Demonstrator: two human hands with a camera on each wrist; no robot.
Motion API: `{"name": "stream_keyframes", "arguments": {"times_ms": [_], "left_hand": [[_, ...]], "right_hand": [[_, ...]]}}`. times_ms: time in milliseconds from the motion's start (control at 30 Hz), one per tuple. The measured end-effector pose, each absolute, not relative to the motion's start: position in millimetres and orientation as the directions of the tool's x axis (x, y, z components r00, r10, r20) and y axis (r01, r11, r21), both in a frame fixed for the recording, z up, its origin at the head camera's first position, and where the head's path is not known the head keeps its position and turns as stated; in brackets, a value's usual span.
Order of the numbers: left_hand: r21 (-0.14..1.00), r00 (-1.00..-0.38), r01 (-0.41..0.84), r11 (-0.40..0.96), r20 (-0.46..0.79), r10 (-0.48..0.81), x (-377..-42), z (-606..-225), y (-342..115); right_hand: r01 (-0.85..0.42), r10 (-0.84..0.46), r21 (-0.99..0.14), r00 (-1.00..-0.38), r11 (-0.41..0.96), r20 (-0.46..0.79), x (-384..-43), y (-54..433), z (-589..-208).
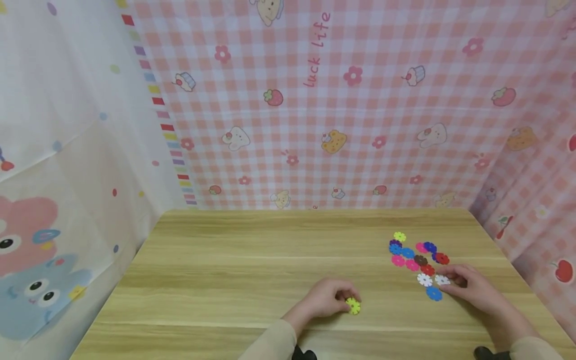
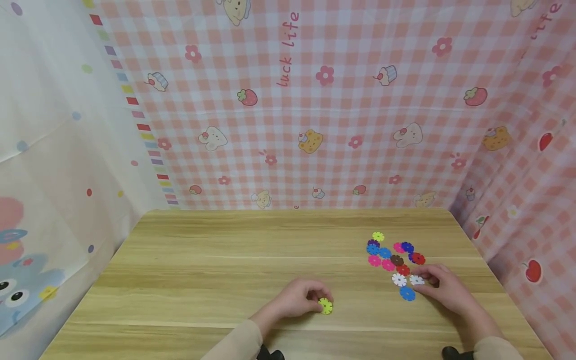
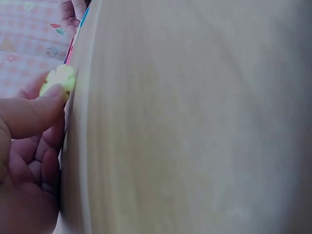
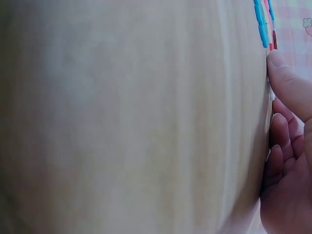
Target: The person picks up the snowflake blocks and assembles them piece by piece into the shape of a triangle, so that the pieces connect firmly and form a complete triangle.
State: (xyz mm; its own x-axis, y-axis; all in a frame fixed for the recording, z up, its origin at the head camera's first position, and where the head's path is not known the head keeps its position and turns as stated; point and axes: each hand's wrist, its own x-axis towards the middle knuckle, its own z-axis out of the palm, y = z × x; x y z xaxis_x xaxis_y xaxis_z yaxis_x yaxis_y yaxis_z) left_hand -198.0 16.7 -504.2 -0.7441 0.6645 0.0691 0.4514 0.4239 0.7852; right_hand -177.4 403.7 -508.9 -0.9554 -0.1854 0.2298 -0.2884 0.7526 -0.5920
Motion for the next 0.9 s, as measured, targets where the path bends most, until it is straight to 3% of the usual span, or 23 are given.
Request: {"name": "stream_keyframes", "arguments": {"times_ms": [367,733,900], "left_hand": [[0.882,-0.791,0.326,0.341,0.057,0.609,-193,-505,2],[0.929,-0.847,0.263,0.26,0.093,0.524,-194,-501,-13],[0.95,-0.885,0.212,0.229,0.087,0.458,-199,-500,-18]], "right_hand": [[-0.328,-0.213,-0.587,-0.942,0.74,0.257,-180,406,-512],[-0.214,-0.129,-0.614,-0.975,0.76,0.179,-180,407,-510],[-0.202,-0.093,-0.609,-0.974,0.767,0.206,-181,406,-508]]}}
